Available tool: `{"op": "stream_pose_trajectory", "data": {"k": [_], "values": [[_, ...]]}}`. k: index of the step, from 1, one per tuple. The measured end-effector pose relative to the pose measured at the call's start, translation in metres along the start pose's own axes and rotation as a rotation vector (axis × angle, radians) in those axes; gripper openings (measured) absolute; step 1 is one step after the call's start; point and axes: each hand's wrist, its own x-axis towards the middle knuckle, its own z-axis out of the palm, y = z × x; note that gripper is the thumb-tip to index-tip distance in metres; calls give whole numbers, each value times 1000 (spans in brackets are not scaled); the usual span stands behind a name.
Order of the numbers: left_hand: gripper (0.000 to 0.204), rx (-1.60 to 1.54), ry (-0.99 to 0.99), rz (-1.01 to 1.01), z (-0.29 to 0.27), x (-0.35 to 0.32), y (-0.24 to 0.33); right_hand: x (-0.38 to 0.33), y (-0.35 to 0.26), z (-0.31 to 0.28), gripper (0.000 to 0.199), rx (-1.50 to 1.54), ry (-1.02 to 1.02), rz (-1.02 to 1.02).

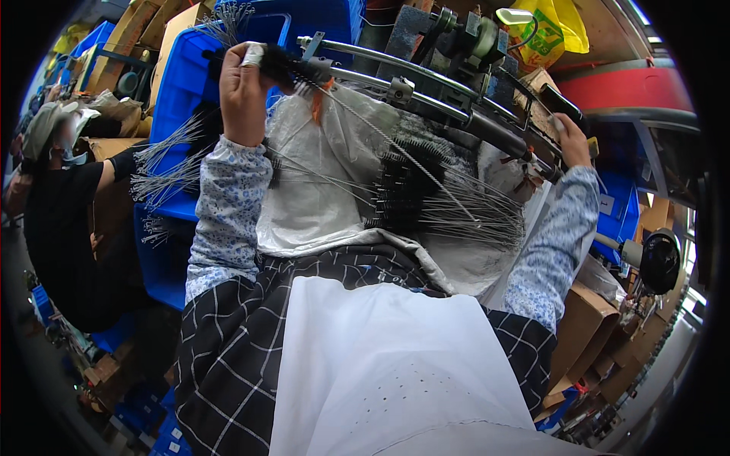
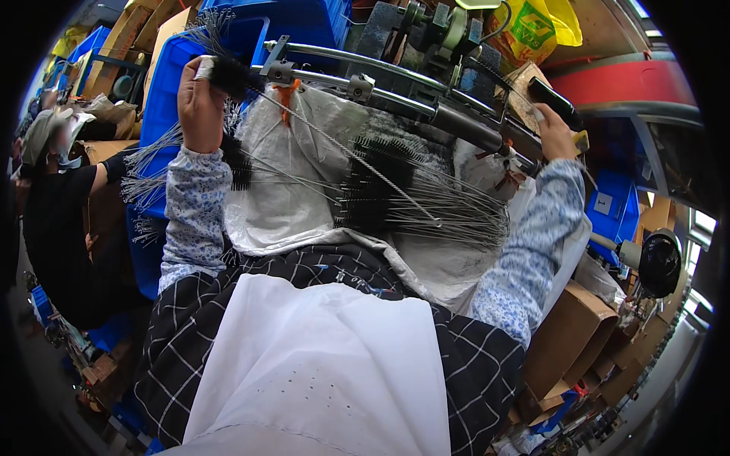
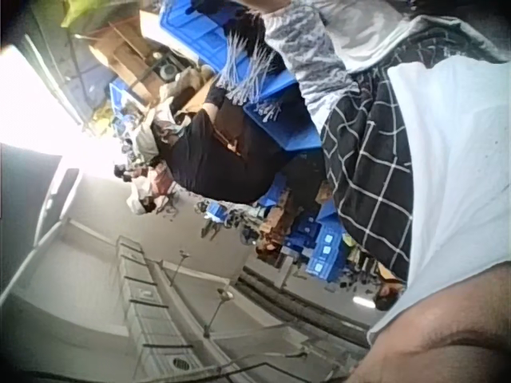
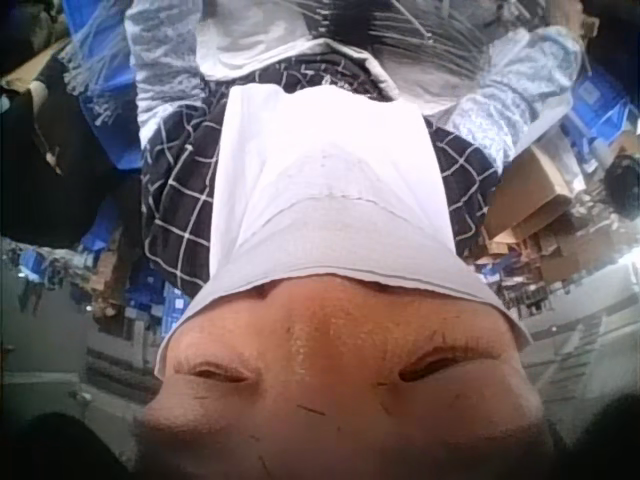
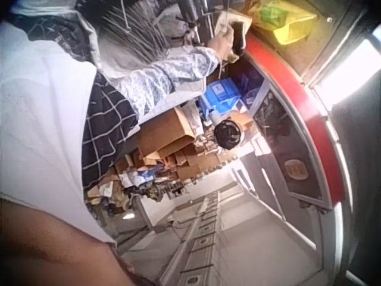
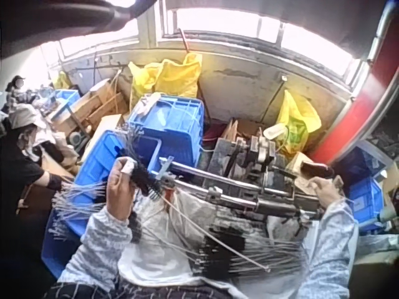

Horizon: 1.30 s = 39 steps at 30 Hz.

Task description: Manufacturing or assembling wire-bristle brushes using a specialized assembly machine.

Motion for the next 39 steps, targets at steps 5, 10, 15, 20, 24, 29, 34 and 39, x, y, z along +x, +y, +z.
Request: {"op": "stream_pose_trajectory", "data": {"k": [5,10,15,20,24,29,34,39], "values": [[19,-106,-206,-145,60,-54,-31,-80,-94,-9,31,530,-447,-137],[16,147,-327,-60,104,-111,-45,-105,-208,30,34,743,-574,-65],[16,343,-126,-7,0,-78,-44,-57,-159,59,27,417,112,-164],[34,825,334,-227,-206,-61,-96,6,-103,82,26,-238,497,21],[30,458,270,-640,-172,-53,-96,9,-95,80,26,-302,454,91],[23,459,135,-469,-174,-44,-117,14,-98,80,25,-265,436,29],[22,643,-21,-369,-161,-27,-118,14,-95,79,25,-205,441,12],[18,657,-47,-372,-163,-19,-125,17,-96,81,26,-213,416,23]]}}
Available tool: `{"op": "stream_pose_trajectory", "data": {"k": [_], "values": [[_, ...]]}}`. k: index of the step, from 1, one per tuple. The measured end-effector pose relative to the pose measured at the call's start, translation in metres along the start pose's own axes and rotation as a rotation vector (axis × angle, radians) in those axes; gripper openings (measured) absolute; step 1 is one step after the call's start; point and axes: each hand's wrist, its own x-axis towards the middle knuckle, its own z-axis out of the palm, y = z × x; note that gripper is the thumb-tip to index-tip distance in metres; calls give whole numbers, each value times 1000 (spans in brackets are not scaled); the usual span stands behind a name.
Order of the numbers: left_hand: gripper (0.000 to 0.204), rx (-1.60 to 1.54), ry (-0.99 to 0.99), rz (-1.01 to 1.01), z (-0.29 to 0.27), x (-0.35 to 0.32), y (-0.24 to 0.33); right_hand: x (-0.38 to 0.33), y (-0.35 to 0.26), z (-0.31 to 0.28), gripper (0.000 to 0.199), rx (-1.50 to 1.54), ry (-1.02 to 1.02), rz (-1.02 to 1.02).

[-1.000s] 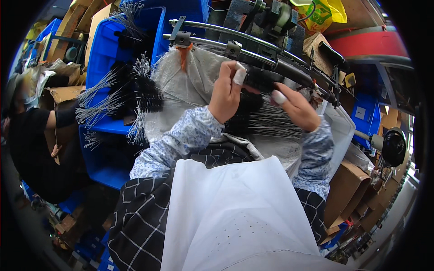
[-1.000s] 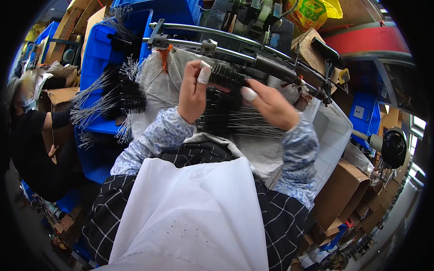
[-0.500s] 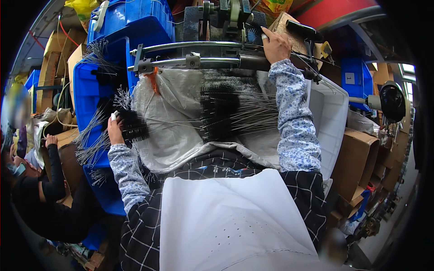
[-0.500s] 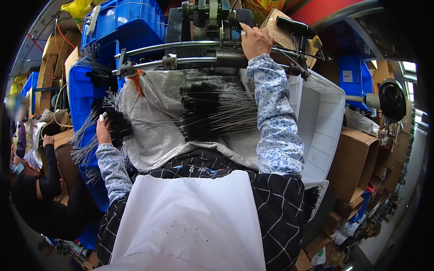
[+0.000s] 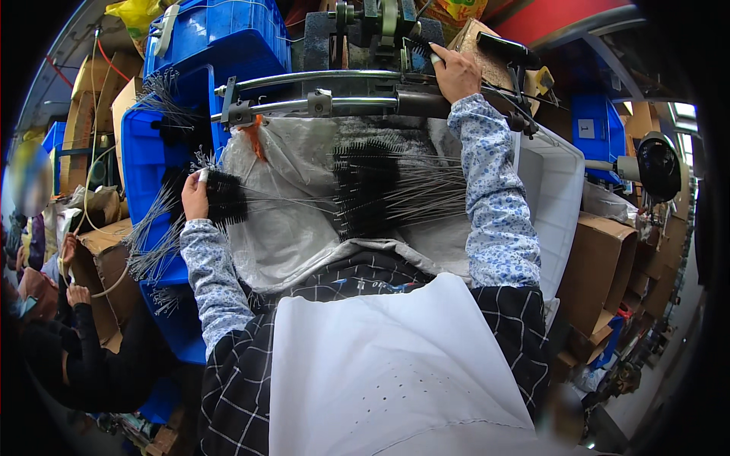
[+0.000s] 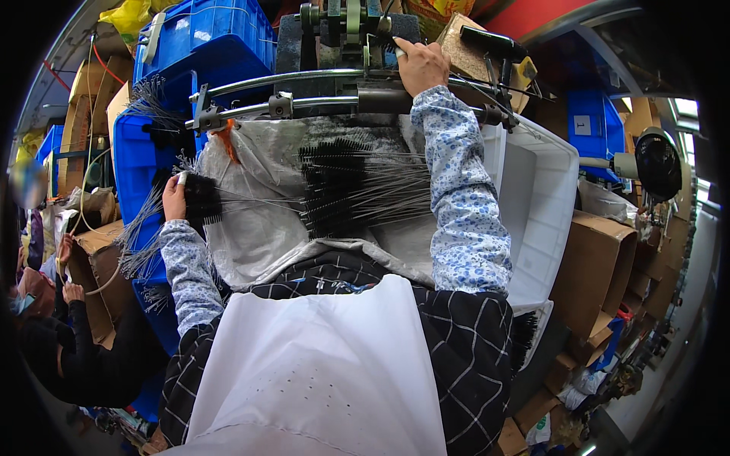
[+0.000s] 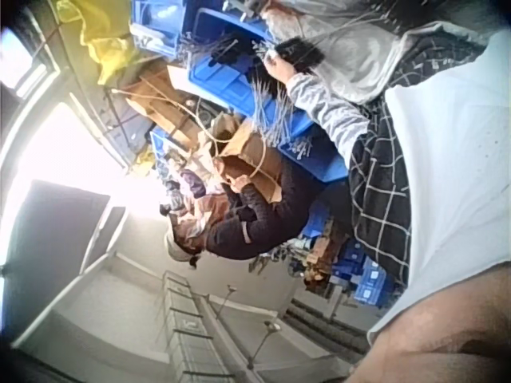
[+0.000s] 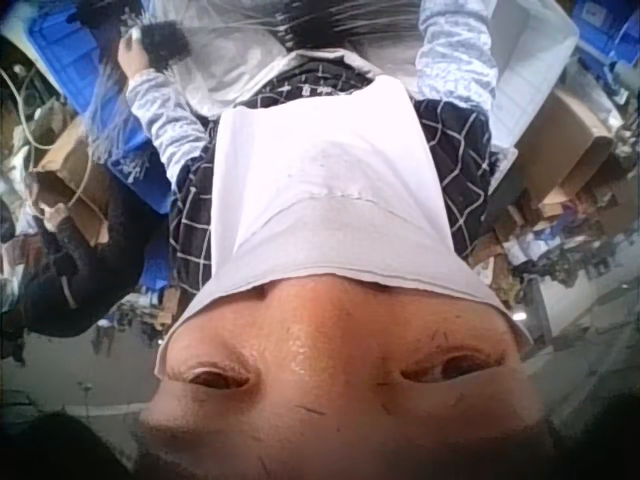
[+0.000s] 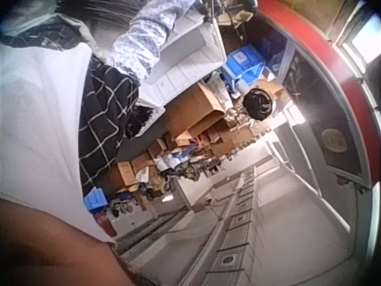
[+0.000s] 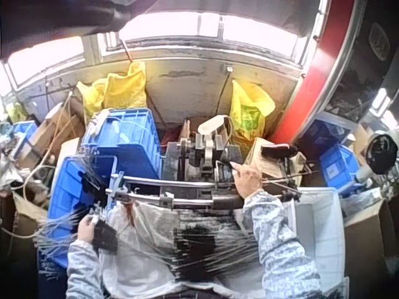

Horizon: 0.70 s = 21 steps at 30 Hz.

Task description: Manufacturing or assembling wire-bristle brushes using a specialized assembly machine.

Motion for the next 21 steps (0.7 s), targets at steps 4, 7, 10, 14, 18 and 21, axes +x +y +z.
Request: {"op": "stream_pose_trajectory", "data": {"k": [4,7,10,14,18,21], "values": [[17,112,-23,-21,-6,-2,3,2,2,2,27,41,-15,-10],[13,-39,-68,75,-7,-11,36,6,0,-2,31,-50,-72,-9],[11,-130,-54,163,-9,-15,82,17,12,17,37,-124,-56,-81],[9,-304,156,324,-31,-14,118,10,17,13,39,-135,10,-74],[18,-453,449,450,-77,-20,142,-12,17,-1,43,-91,-15,203],[32,262,686,724,-107,-18,145,-8,23,8,39,104,49,185]]}}
